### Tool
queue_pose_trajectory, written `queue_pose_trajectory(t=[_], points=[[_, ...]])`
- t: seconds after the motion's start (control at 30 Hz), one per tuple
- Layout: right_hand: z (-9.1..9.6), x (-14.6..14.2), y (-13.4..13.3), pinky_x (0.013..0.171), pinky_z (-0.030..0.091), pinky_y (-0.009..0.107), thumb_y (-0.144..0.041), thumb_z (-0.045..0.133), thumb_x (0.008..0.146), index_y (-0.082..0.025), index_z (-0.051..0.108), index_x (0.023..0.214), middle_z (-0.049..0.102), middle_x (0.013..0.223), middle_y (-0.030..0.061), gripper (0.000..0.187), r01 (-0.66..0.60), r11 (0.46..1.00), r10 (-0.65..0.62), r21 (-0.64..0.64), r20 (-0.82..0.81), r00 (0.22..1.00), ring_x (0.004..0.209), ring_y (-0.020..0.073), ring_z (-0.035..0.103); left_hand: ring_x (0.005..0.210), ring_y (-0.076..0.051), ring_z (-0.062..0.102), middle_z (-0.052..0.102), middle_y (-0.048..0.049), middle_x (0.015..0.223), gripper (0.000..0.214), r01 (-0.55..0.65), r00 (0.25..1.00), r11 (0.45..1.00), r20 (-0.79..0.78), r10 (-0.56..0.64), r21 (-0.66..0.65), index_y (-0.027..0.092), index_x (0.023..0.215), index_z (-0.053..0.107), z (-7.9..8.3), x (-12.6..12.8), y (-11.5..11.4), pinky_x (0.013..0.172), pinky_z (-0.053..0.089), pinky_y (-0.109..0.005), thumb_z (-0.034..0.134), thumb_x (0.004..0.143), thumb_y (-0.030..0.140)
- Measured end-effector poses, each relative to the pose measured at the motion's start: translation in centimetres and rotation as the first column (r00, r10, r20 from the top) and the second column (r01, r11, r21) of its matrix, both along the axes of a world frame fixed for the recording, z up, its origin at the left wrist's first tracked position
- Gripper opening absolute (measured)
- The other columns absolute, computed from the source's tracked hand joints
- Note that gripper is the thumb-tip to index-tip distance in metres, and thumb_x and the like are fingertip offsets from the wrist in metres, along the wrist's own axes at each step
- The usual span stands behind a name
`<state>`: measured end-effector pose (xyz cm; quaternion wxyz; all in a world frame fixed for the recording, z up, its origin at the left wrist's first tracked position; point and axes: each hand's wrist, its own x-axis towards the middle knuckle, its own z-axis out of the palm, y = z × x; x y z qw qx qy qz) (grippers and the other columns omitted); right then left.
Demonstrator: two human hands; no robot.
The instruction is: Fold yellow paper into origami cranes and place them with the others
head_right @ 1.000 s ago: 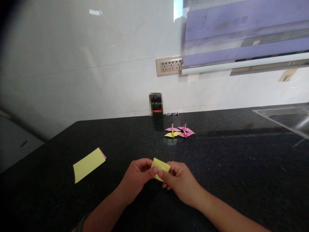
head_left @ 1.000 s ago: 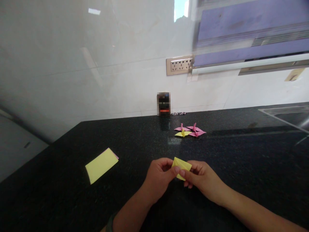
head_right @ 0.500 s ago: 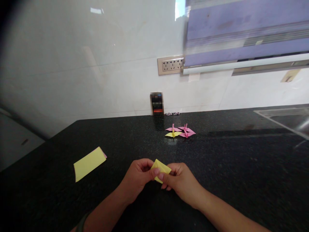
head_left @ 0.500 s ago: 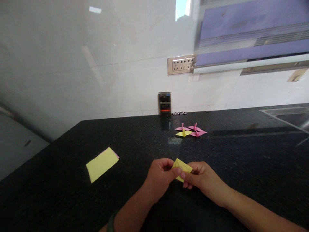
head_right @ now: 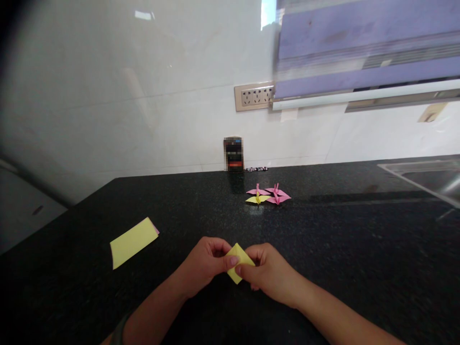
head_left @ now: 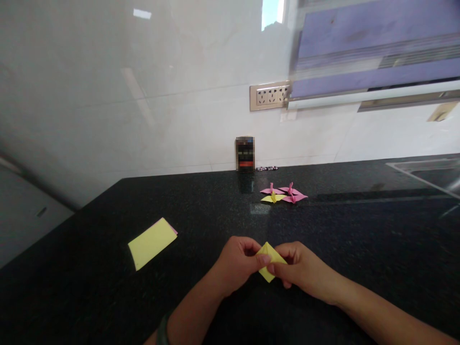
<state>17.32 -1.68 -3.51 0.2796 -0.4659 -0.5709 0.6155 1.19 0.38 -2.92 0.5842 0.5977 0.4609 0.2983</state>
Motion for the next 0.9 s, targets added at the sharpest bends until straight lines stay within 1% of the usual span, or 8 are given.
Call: queue_pose_trajectory(t=[0.1,0.23,0.3,0.4,0.5,0.6,0.7,0.9], points=[[0.2,0.1,0.0,0.038,0.027,0.016,-0.027,0.054,0.07,-0.013,0.057,0.061,0.044,0.047,-0.0056,0.016,0.017,0.999,-0.017,0.034,-0.003,1.0,0.038,0.0044,0.035,0.049,-0.009,0.043,0.053,-0.0003,0.055,0.025,-0.008,1.0,1.0,0.02,0.008,-0.014,0.011,0.064,0.061,0.2,0.2,0.0,0.047,0.032,-0.02,0.06,0.063,0.036],[0.4,0.3,0.3,0.037,0.024,0.017,-0.026,0.052,0.071,-0.013,0.058,0.063,0.045,0.047,-0.0053,0.017,0.105,0.993,-0.103,0.048,-0.049,0.993,0.037,0.0041,0.034,0.048,-0.008,0.042,0.051,0.0005,0.052,0.03,-0.024,0.999,0.999,0.042,0.025,-0.024,0.011,0.064,0.059,0.4,0.4,0.0,0.047,0.031,-0.02,0.055,0.067,0.04],[0.4,0.4,0.4,0.038,0.023,0.017,-0.027,0.053,0.071,-0.013,0.057,0.063,0.045,0.047,-0.0054,0.017,0.128,0.991,-0.125,0.046,-0.067,0.99,0.037,0.0043,0.033,0.048,-0.008,0.042,0.051,0.0006,0.053,0.028,-0.01,0.999,1.0,0.04,0.011,-0.023,0.01,0.065,0.058,0.2,0.4,0.0,0.046,0.03,-0.019,0.059,0.064,0.038],[0.2,0.5,0.5,0.038,0.023,0.017,-0.029,0.053,0.07,-0.014,0.057,0.062,0.044,0.046,-0.0056,0.018,0.138,0.989,-0.135,0.041,-0.073,0.988,0.037,0.0046,0.033,0.052,-0.008,0.045,0.054,-0.0004,0.06,0.024,0.024,0.996,0.998,0.086,-0.019,-0.058,0.01,0.069,0.057,0.0,0.5,-0.1,0.048,0.032,-0.019,0.066,0.059,0.031],[0.1,0.5,0.5,0.038,0.024,0.018,-0.029,0.052,0.071,-0.014,0.057,0.062,0.044,0.046,-0.0051,0.019,0.159,0.987,-0.157,0.034,-0.077,0.985,0.037,0.005,0.034,0.053,-0.008,0.046,0.055,-0.0004,0.063,0.02,0.052,0.992,0.996,0.122,-0.043,-0.072,0.011,0.07,0.057,0.1,0.6,-0.2,0.05,0.033,-0.019,0.066,0.058,0.024],[0.0,0.6,0.4,0.039,0.027,0.018,-0.029,0.052,0.071,-0.014,0.055,0.061,0.047,0.05,-0.0038,0.018,0.187,0.982,-0.182,0.037,-0.108,0.977,0.039,0.0052,0.036,0.051,-0.007,0.044,0.053,0.0015,0.058,0.013,0.028,0.992,0.998,0.126,-0.022,-0.051,0.012,0.065,0.056,0.4,0.7,-0.2,0.048,0.031,-0.018,0.063,0.062,0.023],[-0.1,0.5,0.4,0.04,0.028,0.018,-0.03,0.052,0.072,-0.014,0.055,0.061,0.047,0.048,-0.0039,0.019,0.229,0.973,-0.221,0.04,-0.139,0.965,0.039,0.0058,0.037,0.049,-0.007,0.044,0.052,0.0021,0.055,0.013,-0.016,0.993,0.999,0.117,0.021,-0.04,0.013,0.062,0.054,0.5,0.9,-0.3,0.048,0.032,-0.019,0.059,0.066,0.025],[-0.2,0.1,0.4,0.041,0.028,0.019,-0.03,0.053,0.071,-0.015,0.056,0.062,0.046,0.044,-0.0049,0.018,0.291,0.956,-0.282,0.031,-0.172,0.944,0.038,0.0061,0.037,0.056,-0.011,0.049,0.054,0.0,0.059,0.016,-0.077,0.989,0.997,0.125,0.074,0.015,0.013,0.068,0.058,-0.3,1.3,-0.5,0.056,0.038,-0.022,0.053,0.07,0.028]])
